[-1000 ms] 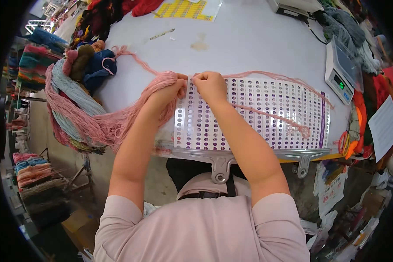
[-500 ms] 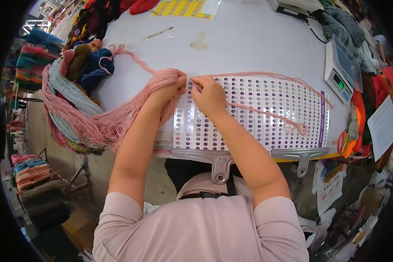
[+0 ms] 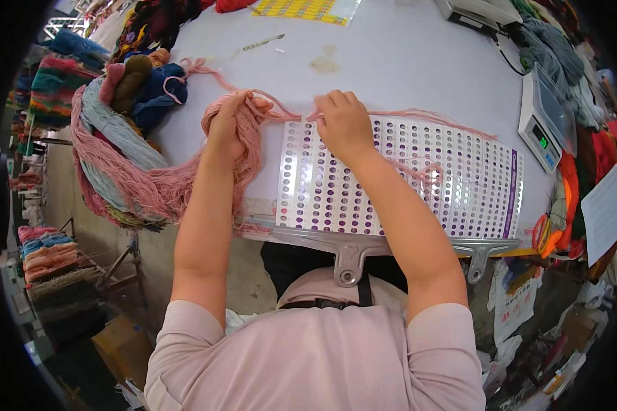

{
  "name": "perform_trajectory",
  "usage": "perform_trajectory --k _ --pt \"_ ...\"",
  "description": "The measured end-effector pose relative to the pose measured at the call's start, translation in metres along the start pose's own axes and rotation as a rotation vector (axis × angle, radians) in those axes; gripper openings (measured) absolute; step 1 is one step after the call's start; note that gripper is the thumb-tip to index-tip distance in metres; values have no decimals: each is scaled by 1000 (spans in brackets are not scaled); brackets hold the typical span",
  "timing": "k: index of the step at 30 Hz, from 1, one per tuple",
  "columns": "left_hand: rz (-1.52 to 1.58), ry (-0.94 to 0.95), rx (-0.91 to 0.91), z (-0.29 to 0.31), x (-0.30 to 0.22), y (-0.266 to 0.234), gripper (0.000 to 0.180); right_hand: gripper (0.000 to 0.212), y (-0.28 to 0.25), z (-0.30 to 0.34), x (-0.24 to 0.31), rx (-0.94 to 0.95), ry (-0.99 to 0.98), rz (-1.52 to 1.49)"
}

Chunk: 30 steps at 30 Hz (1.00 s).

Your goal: Organizing and separating bundles of pink yarn using a template board as a guide.

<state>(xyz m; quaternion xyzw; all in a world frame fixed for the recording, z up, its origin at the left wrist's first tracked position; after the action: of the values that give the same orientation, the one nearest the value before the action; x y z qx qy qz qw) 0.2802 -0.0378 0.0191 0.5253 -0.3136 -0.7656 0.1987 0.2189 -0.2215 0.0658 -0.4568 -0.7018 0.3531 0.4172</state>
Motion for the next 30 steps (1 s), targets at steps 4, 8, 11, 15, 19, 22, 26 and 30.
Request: perform_trajectory --k 4,8,11,15,19,22,26,30 --pt "75 -20 20 2 3 0 17 24 0 -13 2 -65 -141 -23" --pt "249 24 -54 11 3 4 18 24 17 -25 3 127 -293 -31" --pt "174 -37 90 15 15 25 31 10 12 -25 14 95 -422 -22" --pt "18 -105 209 15 33 46 52 6 5 -25 16 41 -451 3" --pt "-219 -128 248 18 48 59 68 11 -26 -19 18 -65 -402 30" --pt "-383 -149 215 20 51 71 71 12 -33 -12 19 -102 -381 52" --pt "-772 -189 215 11 63 70 74 13 -40 -6 21 -188 -310 -11" --pt "-1036 -149 260 -6 66 57 68 14 -54 13 31 -312 -172 -54"
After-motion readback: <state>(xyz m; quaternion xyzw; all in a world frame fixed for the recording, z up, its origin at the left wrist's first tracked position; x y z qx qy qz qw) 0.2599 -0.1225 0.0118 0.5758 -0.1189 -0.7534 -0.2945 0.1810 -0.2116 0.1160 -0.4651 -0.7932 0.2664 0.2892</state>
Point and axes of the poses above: each hand's wrist, its own z-axis away from the middle knuckle, its own y-axis out of the palm, x = y × z, the point moved 10 cm from there along -z, towards the middle knuckle, and after that the axes turned 9 degrees about z, right-handed, at the moved point
